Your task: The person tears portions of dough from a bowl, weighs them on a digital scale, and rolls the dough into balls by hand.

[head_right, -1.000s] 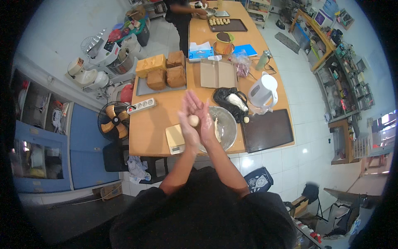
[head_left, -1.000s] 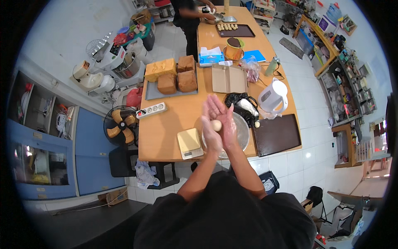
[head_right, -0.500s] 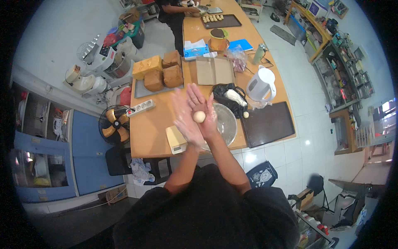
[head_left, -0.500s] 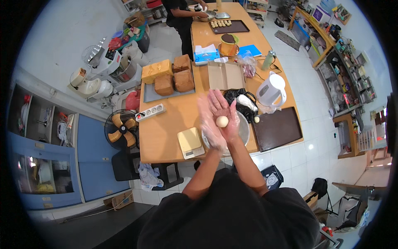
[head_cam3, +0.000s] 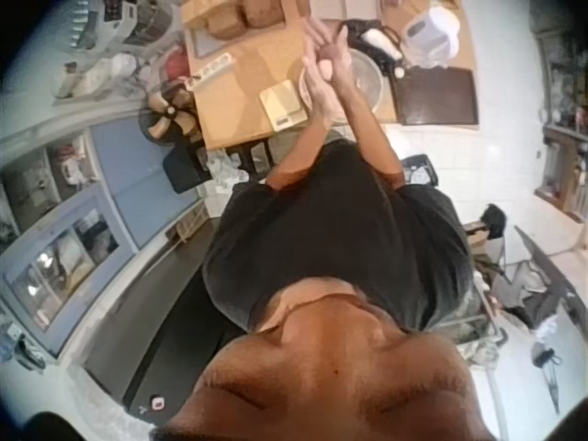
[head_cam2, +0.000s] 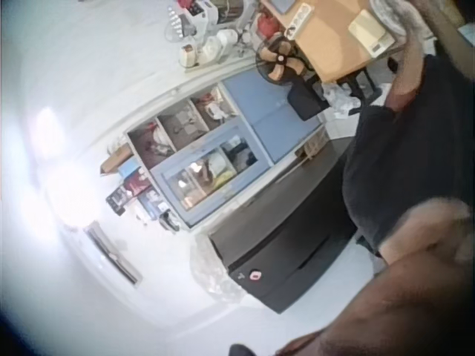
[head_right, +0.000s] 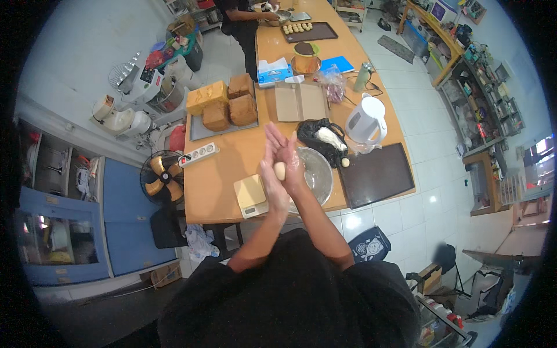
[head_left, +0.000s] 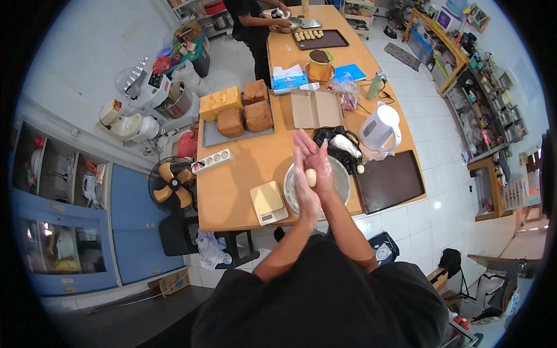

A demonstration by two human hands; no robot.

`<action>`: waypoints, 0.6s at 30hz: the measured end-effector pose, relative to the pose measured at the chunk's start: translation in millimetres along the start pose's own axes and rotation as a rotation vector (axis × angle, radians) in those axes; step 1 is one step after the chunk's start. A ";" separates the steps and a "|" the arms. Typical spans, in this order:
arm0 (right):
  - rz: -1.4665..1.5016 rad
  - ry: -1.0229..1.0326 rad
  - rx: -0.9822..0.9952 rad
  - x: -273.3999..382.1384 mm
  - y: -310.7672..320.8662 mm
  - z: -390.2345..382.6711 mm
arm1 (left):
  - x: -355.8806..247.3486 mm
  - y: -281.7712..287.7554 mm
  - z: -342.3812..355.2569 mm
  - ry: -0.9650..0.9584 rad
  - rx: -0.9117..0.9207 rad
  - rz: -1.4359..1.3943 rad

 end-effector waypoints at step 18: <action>0.029 0.014 0.091 6.9 -12.8 1.5 | -21.2 -24.8 -16.8 0.021 0.134 -0.321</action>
Point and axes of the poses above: each hand's wrist, its own z-axis towards the middle knuckle, its own y-axis out of the back of the hand, x = y × z, the point moved 6 cm from there along z, towards the middle knuckle, and after that the axes turned 8 degrees about x, right-handed, at the moved point
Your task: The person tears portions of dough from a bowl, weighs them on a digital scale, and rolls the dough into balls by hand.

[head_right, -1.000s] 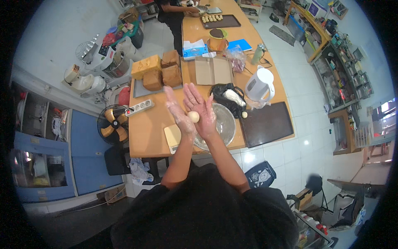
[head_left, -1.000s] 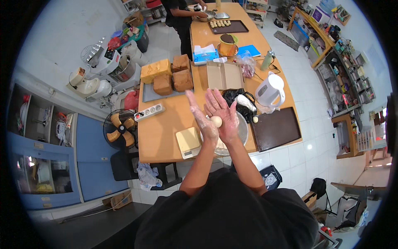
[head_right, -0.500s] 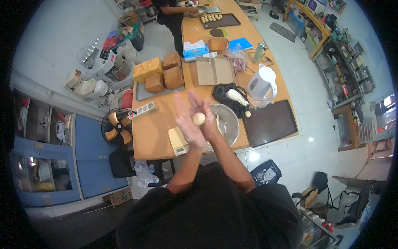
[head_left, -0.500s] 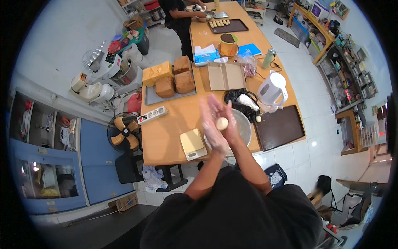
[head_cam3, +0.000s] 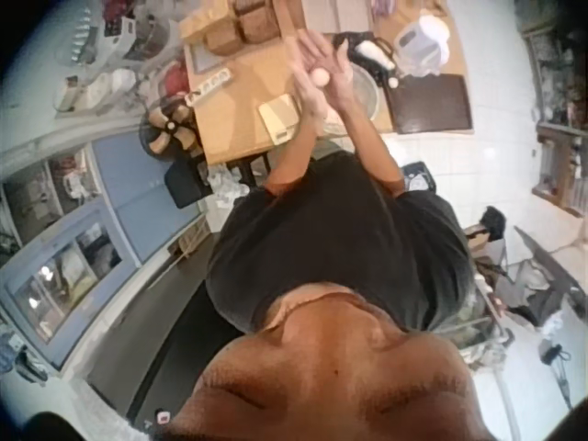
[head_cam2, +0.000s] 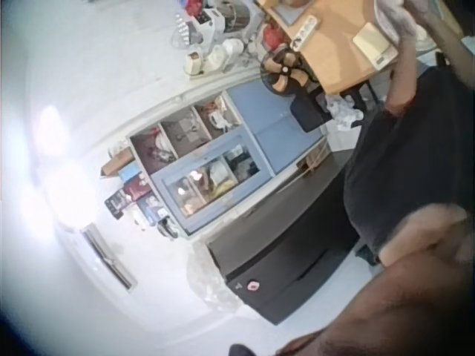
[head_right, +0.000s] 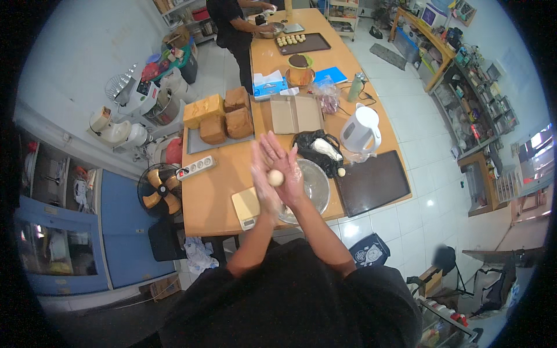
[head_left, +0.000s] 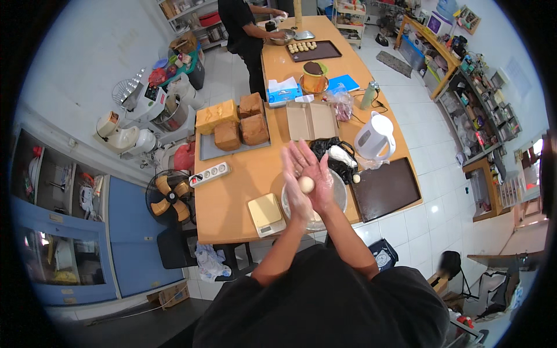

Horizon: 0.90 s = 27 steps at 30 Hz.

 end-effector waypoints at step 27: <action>-0.040 -0.147 0.021 -15.2 -19.2 -12.0 | -48.2 23.2 31.7 -0.251 -0.095 0.536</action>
Point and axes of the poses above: each hand's wrist, its own z-axis towards the middle knuckle, its own y-axis out of the back of the hand, x = y × z, the point moved 6 cm from there along z, towards the middle knuckle, and after that the axes turned 8 degrees about x, right-handed, at the moved point
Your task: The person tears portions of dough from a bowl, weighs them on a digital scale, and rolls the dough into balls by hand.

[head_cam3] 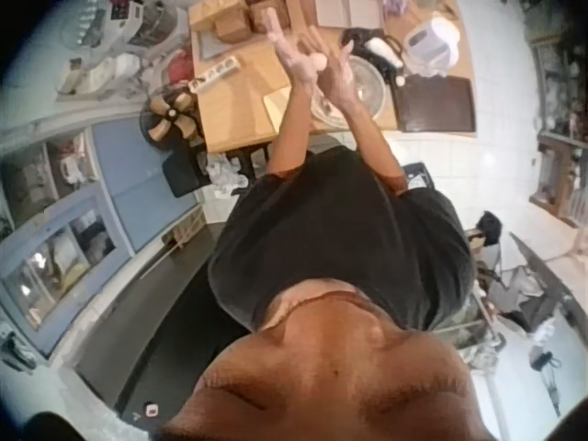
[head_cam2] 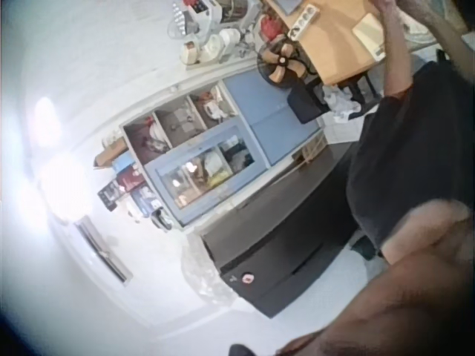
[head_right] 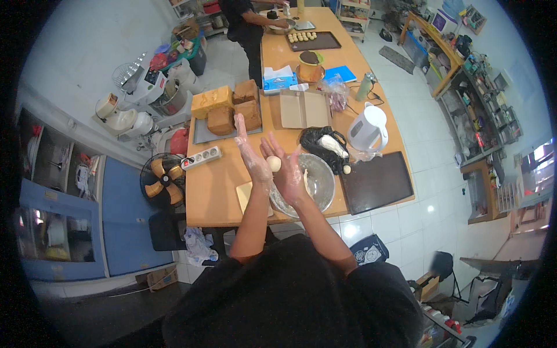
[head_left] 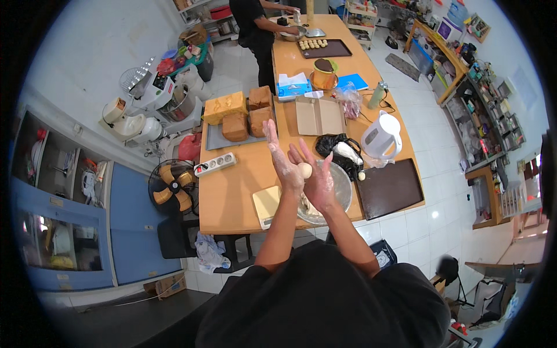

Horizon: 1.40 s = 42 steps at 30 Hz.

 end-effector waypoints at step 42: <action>-0.146 0.054 0.044 22.6 -20.1 -19.4 | -53.3 -21.3 -21.3 -0.039 0.108 -0.171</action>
Point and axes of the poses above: each hand's wrist, its own z-axis towards the middle knuckle, its own y-axis out of the back of the hand, x = y × z, the point moved 6 cm from there along z, towards the middle knuckle, and after that the axes turned 8 degrees about x, right-handed, at the moved point
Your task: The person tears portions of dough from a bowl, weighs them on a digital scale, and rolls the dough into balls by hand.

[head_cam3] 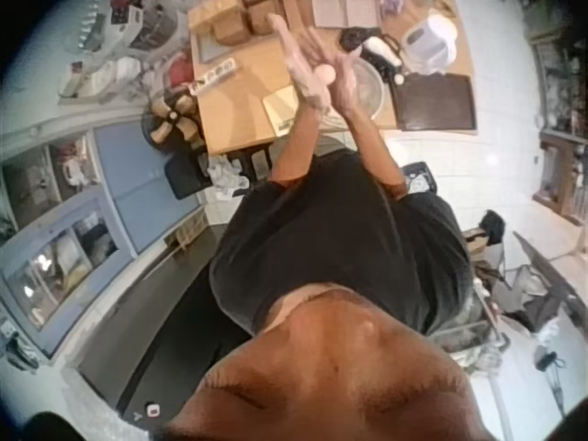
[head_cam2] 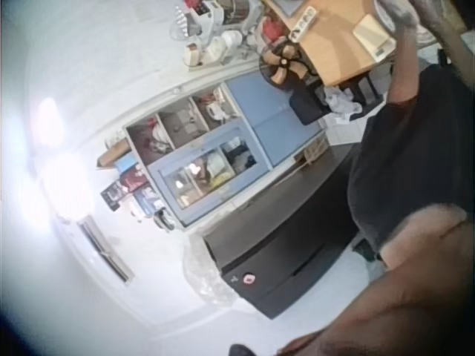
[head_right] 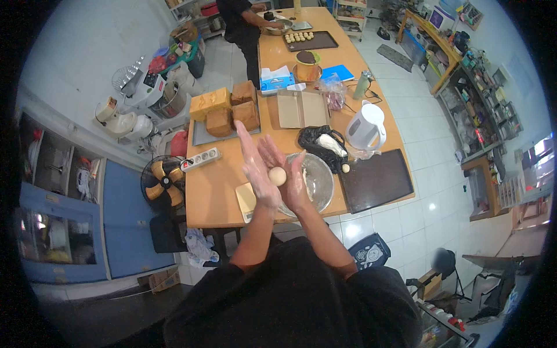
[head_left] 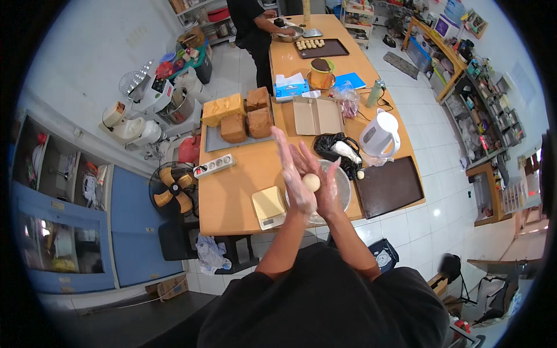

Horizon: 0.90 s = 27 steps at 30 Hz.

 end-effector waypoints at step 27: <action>0.094 0.124 -0.116 10.2 5.2 6.0 | 28.4 3.0 -40.4 0.115 0.150 0.310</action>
Point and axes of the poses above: each hand's wrist, its own z-axis towards the middle knuckle, its own y-axis out of the back of the hand, x = y × z, the point moved 6 cm from there along z, towards the middle knuckle, and after that the axes turned 8 degrees about x, right-handed, at the moved point
